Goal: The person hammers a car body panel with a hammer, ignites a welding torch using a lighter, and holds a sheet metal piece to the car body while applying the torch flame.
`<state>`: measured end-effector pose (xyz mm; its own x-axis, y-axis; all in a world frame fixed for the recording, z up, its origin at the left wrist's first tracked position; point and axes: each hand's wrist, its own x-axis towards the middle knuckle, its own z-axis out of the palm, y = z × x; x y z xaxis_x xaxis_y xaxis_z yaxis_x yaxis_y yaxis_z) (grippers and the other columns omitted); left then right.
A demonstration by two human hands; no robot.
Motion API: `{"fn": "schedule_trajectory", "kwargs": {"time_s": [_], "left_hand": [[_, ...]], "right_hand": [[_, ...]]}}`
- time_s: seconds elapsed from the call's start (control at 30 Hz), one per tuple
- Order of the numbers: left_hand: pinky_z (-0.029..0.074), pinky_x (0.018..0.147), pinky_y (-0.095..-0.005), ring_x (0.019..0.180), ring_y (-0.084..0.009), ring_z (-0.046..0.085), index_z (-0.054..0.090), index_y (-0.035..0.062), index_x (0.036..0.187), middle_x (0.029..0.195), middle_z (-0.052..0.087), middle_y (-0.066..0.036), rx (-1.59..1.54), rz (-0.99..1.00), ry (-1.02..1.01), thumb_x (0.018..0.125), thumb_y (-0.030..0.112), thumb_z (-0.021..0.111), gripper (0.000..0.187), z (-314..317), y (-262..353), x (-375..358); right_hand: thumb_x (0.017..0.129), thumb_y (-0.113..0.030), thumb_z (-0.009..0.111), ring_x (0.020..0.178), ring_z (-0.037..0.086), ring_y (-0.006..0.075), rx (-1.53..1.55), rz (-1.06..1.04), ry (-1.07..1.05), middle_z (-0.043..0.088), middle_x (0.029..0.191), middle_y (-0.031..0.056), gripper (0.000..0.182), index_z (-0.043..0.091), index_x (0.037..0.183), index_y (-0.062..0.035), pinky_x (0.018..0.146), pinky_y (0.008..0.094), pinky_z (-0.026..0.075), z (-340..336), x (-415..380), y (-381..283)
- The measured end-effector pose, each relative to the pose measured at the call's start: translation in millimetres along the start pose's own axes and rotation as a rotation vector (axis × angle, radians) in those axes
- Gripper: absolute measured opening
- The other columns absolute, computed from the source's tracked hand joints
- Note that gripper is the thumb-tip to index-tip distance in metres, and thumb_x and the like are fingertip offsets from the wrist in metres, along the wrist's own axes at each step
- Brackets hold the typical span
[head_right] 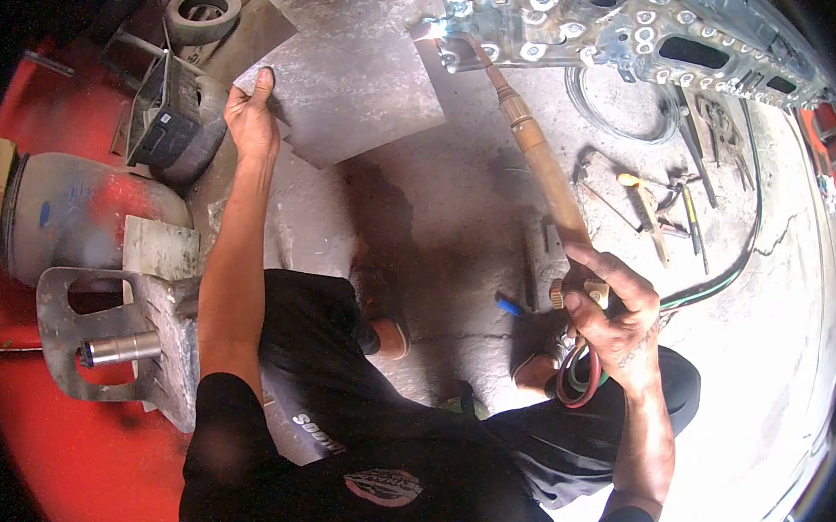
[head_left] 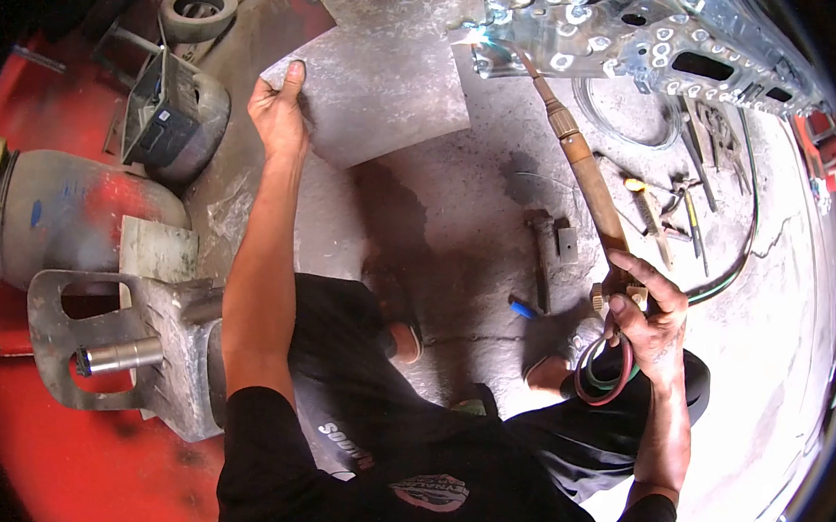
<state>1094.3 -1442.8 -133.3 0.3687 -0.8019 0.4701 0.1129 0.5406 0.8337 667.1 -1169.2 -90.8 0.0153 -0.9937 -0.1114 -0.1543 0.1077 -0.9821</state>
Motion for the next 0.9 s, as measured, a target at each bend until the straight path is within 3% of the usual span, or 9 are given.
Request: {"fn": "schedule_trajectory", "kwargs": {"time_s": [0.43, 0.9], "left_hand": [[0.049, 0.081, -0.0273, 0.086, -0.0123, 0.063, 0.068, -0.0018, 0.105, 0.1, 0.071, -0.006, 0.012, 0.006, 0.019, 0.088, 0.003, 0.073, 0.018, -0.4, -1.7, 2.3], [0.049, 0.083, -0.0276, 0.088, -0.0131, 0.063, 0.068, -0.0013, 0.106, 0.101, 0.071, -0.006, -0.002, 0.002, 0.029, 0.088, 0.004, 0.074, 0.02, 0.0, -4.2, 0.0]], "right_hand": [[0.082, -0.004, 0.073, 0.092, 0.064, 0.0136, -0.022, -0.032, -0.001, 0.07, 0.1, 0.006, 0.043, 0.066, 0.124, -0.0023, 0.089, 0.0305, 0.049, 0.8, 0.9, 1.8], [0.084, 0.0, 0.071, 0.072, 0.06, 0.008, -0.052, -0.116, 0.031, 0.067, 0.091, 0.003, 0.044, 0.065, 0.127, -0.0043, 0.063, 0.0232, 0.05, 6.6, 5.1, -2.7]]}}
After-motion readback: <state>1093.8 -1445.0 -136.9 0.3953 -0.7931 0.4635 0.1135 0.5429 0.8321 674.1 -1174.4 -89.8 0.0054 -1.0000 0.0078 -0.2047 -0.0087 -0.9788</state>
